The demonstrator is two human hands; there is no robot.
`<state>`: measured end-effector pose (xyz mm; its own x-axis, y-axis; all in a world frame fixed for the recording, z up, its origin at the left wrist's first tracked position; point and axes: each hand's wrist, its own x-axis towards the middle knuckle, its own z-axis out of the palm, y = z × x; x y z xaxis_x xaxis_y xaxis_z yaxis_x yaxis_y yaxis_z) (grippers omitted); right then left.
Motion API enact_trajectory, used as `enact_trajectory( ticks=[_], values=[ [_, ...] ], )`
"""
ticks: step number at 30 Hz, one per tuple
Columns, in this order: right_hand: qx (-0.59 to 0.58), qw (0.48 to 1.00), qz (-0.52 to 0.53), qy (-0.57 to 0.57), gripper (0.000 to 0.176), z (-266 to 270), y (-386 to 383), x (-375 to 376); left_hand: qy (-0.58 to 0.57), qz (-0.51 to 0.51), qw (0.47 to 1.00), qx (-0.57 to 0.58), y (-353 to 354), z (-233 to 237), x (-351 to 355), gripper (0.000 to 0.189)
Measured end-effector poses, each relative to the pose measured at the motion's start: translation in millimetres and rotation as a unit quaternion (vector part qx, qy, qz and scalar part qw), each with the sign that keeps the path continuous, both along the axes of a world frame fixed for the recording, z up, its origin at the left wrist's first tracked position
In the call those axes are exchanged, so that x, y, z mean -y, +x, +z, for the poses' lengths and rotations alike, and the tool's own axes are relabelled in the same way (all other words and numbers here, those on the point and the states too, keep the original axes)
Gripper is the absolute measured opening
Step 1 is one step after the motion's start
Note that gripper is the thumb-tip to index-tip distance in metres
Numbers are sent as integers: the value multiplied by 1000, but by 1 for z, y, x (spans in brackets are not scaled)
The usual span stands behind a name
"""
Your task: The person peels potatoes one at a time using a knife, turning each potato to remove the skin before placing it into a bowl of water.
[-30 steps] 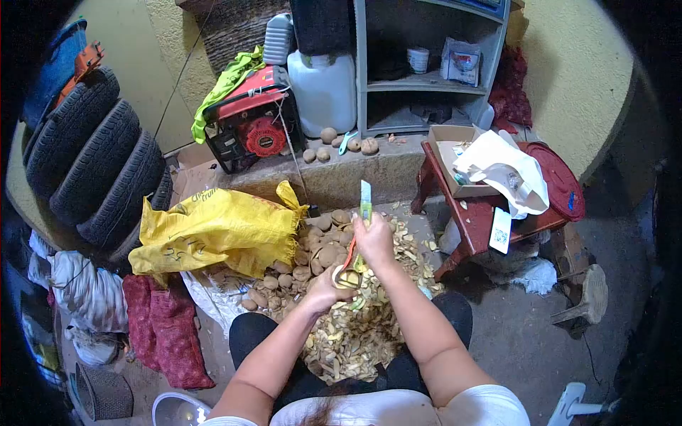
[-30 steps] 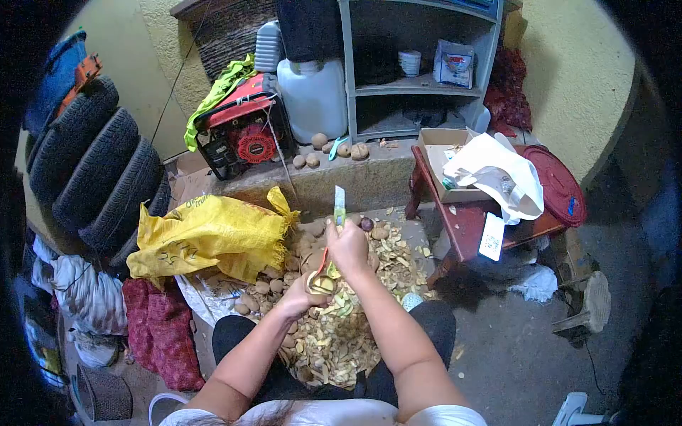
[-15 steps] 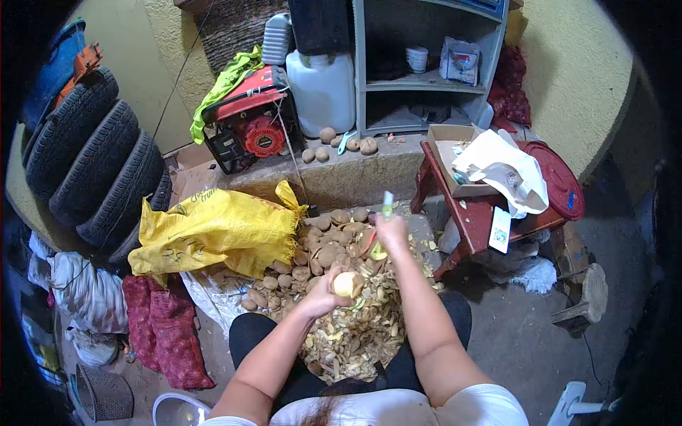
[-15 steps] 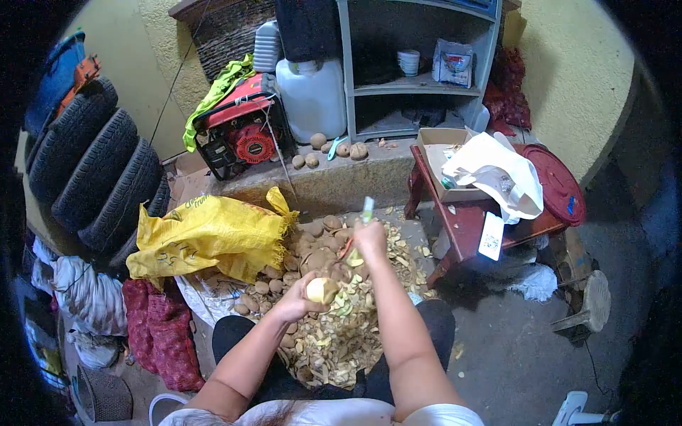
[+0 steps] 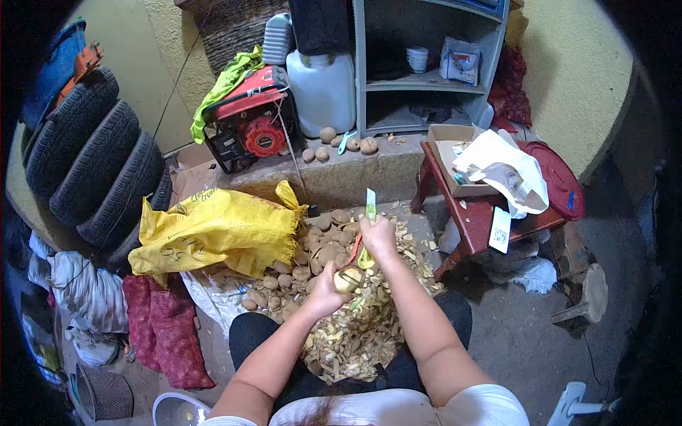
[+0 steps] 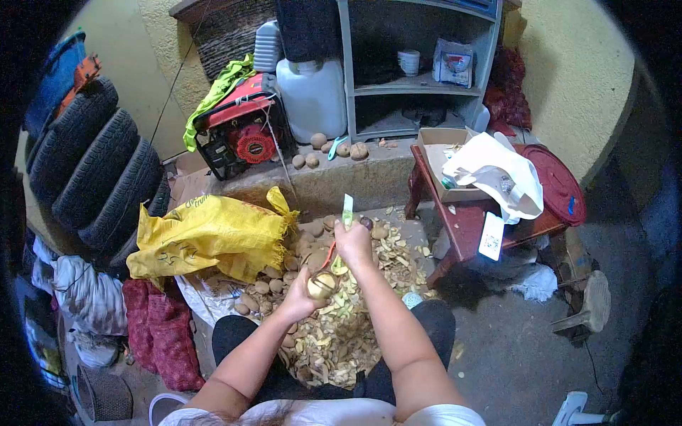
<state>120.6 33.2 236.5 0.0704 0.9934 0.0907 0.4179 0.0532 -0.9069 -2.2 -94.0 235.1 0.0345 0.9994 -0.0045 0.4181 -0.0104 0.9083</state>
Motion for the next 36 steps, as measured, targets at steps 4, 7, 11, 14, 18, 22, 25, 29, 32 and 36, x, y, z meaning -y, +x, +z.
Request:
enact_trajectory(
  ticks=[4, 7, 11, 14, 18, 22, 25, 29, 32, 36],
  values=[
    [26, 995, -75, -65, 37, -15, 28, -21, 9, -18, 999, 33, -4, -11, 1, 50],
    [69, 990, -108, -67, 38, -11, 40, -26, -24, -11, 996, 90, -4, 0, 3, 50],
    [39, 995, -84, -42, 38, -7, 29, -21, -190, 31, 880, 435, -7, -4, -3, 49],
    [-6, 997, -71, -3, 35, 5, 16, -6, -247, 21, 822, 513, -13, -20, -6, 47],
    [-50, 995, -66, 49, 33, 18, 6, 6, -290, 53, 743, 601, -9, -11, -4, 34],
    [-40, 994, -89, 56, 32, 17, 8, 3, -283, 66, 694, 659, -8, -23, -11, 28],
    [-47, 991, -78, 96, 33, 25, 0, 16, -293, 62, 685, 664, -6, -30, -15, 35],
    [-28, 995, -58, 75, 34, 27, -11, 29, -302, 109, 725, 609, 5, -28, -13, 32],
    [6, 996, -65, 56, 34, 22, -9, 25, -279, 195, 785, 518, 11, -14, -9, 31],
    [-21, 998, -25, -45, 35, 13, 2, 13, -266, 116, 819, 494, 2, -18, -10, 29]
  ],
)
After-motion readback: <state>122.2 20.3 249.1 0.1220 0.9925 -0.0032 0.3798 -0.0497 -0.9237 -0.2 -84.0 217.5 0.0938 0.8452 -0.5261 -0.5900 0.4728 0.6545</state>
